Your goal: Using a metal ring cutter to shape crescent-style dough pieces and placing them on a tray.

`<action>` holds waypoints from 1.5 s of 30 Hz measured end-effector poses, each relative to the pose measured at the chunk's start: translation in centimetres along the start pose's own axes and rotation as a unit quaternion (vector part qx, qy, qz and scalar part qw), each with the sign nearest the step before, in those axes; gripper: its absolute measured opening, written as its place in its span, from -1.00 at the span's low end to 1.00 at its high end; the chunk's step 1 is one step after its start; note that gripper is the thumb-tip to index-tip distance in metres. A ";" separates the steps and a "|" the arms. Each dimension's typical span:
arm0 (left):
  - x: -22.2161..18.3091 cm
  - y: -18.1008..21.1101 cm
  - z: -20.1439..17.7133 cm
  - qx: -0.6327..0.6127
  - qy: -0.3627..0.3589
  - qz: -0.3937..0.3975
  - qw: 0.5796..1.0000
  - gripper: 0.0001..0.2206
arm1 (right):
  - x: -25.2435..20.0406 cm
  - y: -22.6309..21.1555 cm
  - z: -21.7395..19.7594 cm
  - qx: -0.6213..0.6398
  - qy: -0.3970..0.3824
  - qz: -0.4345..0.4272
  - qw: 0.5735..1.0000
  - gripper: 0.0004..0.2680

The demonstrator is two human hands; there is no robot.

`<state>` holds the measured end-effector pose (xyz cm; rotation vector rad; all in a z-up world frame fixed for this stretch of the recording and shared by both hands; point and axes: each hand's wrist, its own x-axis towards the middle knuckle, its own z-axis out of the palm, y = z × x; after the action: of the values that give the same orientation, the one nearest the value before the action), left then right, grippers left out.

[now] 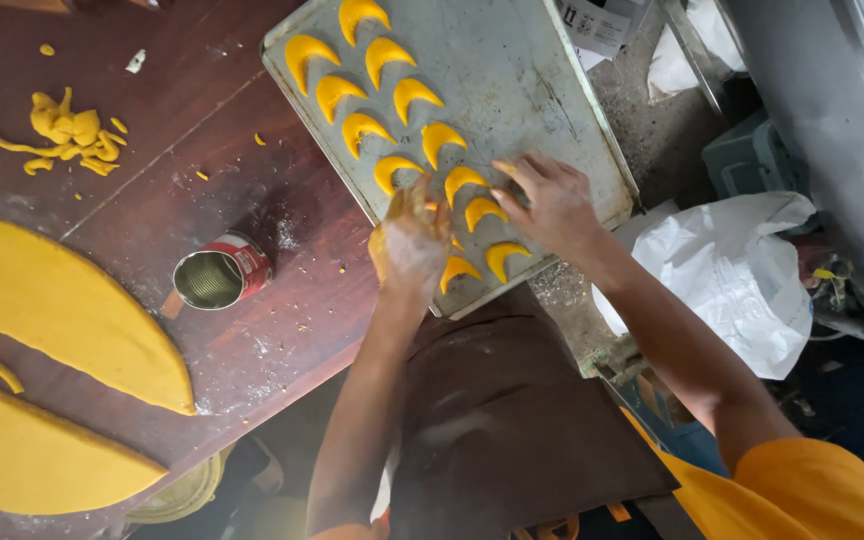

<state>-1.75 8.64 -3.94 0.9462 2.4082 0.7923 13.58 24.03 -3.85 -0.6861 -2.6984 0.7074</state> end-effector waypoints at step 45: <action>-6.1 1.3 2.8 0.042 -0.106 0.125 0.986 -0.66 | -5.9 -2.3 -1.6 0.010 -0.116 -0.036 0.993 -0.69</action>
<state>4.59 6.06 -4.07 1.3151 2.1814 0.6414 18.32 19.89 -2.13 -0.5273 -2.9029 0.8418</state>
